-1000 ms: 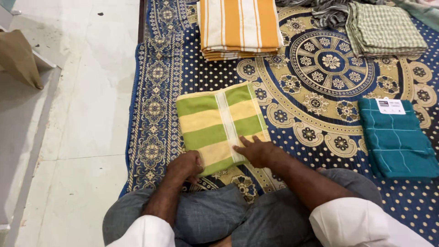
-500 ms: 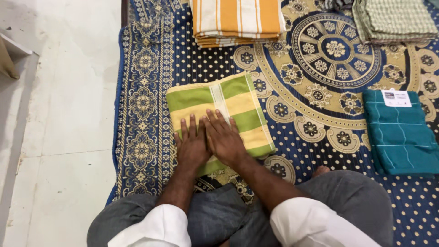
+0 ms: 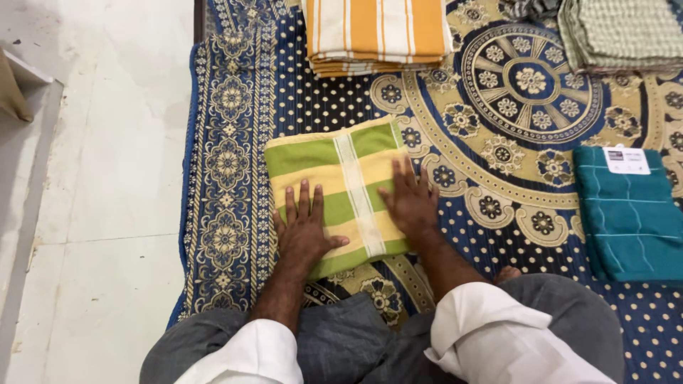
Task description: The person unfolds a green-and-yellow striped towel, smooths it, and folds it in half lengthwise, then folds it again into a compact rectangle. The folded towel is placed on the floor beside other folded linens.
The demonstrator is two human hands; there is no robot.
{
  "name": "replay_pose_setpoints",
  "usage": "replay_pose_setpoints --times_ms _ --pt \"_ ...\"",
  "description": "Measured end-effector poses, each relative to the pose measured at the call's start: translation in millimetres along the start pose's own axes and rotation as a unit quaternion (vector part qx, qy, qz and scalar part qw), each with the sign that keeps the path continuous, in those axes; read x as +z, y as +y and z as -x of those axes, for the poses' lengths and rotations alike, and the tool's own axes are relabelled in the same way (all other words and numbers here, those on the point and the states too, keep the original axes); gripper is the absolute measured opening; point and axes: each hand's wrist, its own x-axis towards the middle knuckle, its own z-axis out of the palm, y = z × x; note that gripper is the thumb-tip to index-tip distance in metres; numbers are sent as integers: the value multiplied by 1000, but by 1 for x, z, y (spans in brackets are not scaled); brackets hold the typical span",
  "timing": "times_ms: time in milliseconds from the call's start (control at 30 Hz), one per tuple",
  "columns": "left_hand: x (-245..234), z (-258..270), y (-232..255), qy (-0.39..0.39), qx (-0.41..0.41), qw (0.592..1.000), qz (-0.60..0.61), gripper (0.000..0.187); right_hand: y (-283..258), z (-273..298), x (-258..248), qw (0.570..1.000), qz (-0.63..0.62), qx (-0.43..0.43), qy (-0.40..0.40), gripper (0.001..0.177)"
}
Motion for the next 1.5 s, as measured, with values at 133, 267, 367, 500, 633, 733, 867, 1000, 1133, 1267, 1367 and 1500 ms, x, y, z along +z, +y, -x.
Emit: replay_pose_setpoints --times_ms 133,267,367,500,633,733,867,1000,1133,1267,1367,1500 --pt "0 3 1 53 -23 998 39 120 20 -1 16 993 -91 -1 82 81" --pt "-2 2 -15 186 -176 946 197 85 28 -3 34 961 -246 25 125 94" --pt "-4 -2 -35 135 -225 908 327 66 37 -7 22 870 -488 73 3 77" --pt "1 -8 -49 124 -117 841 513 40 24 4 -6 772 -614 145 -75 68" --pt "-11 -22 -45 226 30 844 486 33 7 29 -32 727 -674 120 51 85" --pt "-27 -33 -50 282 134 827 467 32 3 46 -38 703 -692 83 144 79" --pt "-19 -40 -79 337 -11 843 418 45 9 66 -14 640 -739 201 55 65" --pt "11 -38 -112 204 -123 933 269 64 12 62 9 634 -715 294 -11 71" --pt "29 -47 -108 77 -197 904 372 50 19 53 21 627 -714 311 -2 66" --pt "24 -42 -89 163 -96 905 380 44 23 51 27 658 -692 290 54 74" --pt "8 -35 -81 226 -86 845 478 40 22 49 29 666 -692 264 84 93" --pt "-7 -18 -85 341 -142 826 427 51 25 60 34 740 -604 290 -55 117"
